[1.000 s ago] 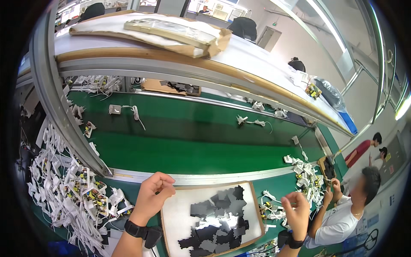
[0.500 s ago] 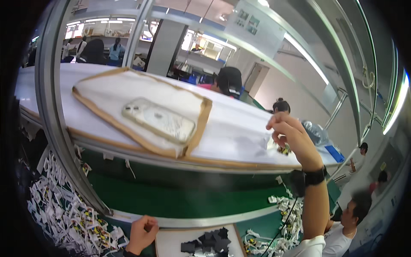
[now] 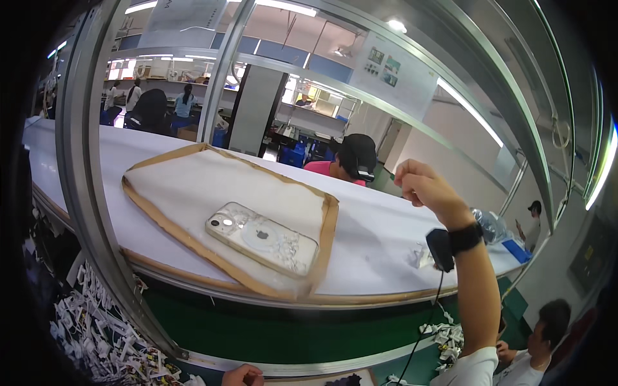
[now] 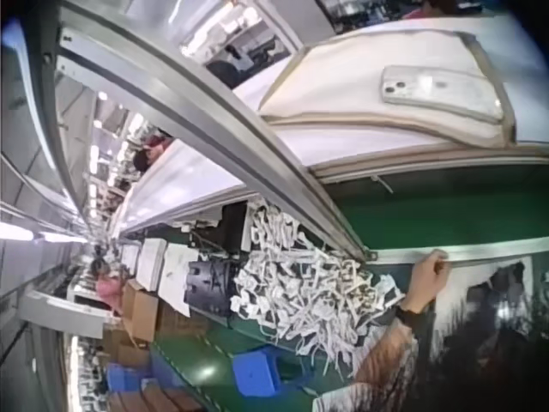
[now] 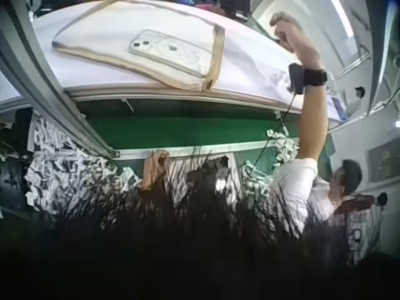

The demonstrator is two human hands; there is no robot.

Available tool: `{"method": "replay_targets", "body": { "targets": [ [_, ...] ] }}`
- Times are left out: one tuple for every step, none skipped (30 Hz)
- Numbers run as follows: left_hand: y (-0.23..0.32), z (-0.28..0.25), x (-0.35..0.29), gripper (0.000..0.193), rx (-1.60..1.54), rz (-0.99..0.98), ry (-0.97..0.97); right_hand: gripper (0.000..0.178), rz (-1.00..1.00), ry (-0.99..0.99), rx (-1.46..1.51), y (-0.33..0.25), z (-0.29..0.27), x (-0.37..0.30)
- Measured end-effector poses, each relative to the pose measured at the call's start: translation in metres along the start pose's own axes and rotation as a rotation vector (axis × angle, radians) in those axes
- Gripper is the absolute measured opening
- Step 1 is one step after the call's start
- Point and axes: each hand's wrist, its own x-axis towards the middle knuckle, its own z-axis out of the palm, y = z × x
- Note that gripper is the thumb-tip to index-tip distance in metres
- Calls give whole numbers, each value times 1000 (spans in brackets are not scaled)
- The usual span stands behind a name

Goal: The recorder is assembling electronic circuit boards, connecting wire harnesses, and preparing them for packaging.

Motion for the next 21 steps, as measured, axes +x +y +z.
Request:
{"method": "replay_targets", "body": {
  "targets": [
    [1,1,0,16,8,22,16,11,-68,32,-5,2,2,-16],
    [1,3,-1,16,17,36,35,11,-134,57,-9,4,7,-33],
    [2,3,-4,15,26,50,52,11,-127,54,5,8,12,-53],
    [1,4,-4,15,31,76,66,10,-229,117,24,13,18,-75],
    [1,6,-2,14,30,109,63,9,-320,195,35,17,24,-106],
    [1,7,0,14,35,129,70,10,-384,244,4,22,33,-131],
    [1,7,-2,14,41,145,79,10,-446,287,-26,28,44,-155],
    [2,9,-3,13,46,157,95,7,-526,342,-93,40,58,-178],
    [8,12,-2,13,48,150,79,6,-597,401,-170,49,70,-206],
    [15,10,3,14,89,34,-33,6,-621,374,-231,55,83,-229],
    [16,8,3,14,127,-87,-141,7,-648,341,-290,62,97,-250],
    [17,13,10,14,121,-79,-157,8,-623,300,-287,69,107,-277],
    [10,17,9,13,78,-55,-132,8,-602,226,-250,82,123,-287],
    [3,19,7,12,34,-30,-105,6,-582,153,-177,93,142,-287],
    [-2,21,4,11,-13,0,-84,7,-558,87,-111,97,162,-284],
    [-4,20,3,11,-11,-19,-85,4,-530,-5,-74,107,176,-279],
    [-6,19,1,11,-1,-42,-85,7,-503,-95,-37,121,189,-271],
    [-8,18,3,11,12,-60,-93,7,-489,-97,-27,135,206,-265],
    [-9,16,5,11,24,-76,-95,10,-424,-123,0,150,224,-259],
    [-10,14,5,11,28,-86,-100,13,-359,-149,26,162,240,-256],
    [-11,13,6,10,27,-91,-93,13,-353,-158,33,172,253,-253]
  ]
}}
